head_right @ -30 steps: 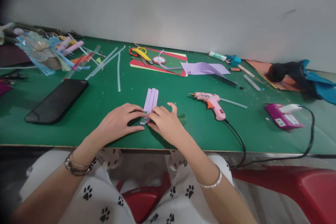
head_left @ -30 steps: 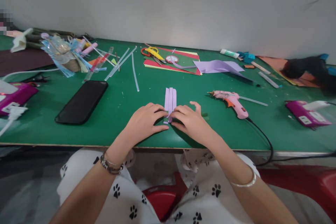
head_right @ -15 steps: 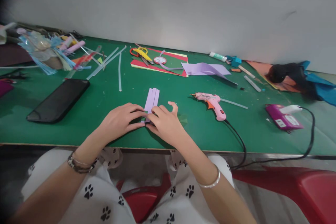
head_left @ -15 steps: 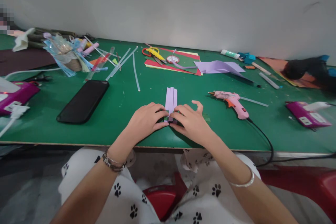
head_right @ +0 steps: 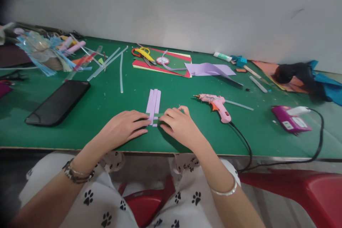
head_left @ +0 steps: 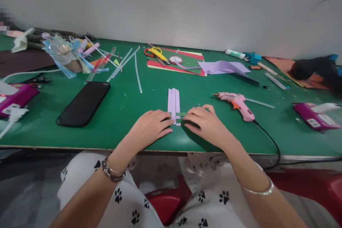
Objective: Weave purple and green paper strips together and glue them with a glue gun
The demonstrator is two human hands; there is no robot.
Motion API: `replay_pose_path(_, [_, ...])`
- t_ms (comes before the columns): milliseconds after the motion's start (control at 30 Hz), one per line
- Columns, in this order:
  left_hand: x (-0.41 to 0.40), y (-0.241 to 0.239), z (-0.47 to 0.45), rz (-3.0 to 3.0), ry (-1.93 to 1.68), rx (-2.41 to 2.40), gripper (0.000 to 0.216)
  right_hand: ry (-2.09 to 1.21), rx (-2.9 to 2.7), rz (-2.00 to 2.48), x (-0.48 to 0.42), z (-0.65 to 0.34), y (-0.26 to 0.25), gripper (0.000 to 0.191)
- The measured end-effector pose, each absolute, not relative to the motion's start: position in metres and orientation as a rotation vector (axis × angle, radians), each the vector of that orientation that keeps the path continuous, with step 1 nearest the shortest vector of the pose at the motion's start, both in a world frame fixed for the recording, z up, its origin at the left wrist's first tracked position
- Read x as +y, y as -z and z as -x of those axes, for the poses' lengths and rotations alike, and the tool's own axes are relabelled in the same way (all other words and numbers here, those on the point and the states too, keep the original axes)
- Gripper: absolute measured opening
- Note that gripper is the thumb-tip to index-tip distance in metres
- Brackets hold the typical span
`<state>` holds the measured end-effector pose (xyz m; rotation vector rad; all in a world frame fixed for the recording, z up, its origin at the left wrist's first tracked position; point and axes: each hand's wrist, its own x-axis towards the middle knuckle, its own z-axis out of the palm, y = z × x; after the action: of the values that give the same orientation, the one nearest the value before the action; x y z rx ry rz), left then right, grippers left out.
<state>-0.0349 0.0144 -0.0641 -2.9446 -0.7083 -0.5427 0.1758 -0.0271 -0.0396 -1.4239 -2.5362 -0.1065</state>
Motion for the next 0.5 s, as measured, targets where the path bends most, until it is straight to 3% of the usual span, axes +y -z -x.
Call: replay_pose_path(500, [0.0094, 0.0592, 0.0293, 3.045, 0.496, -0.964, 0.025, 0.090, -2.423, 1.609, -0.0285, -0.1701, 0.0417, 0.008])
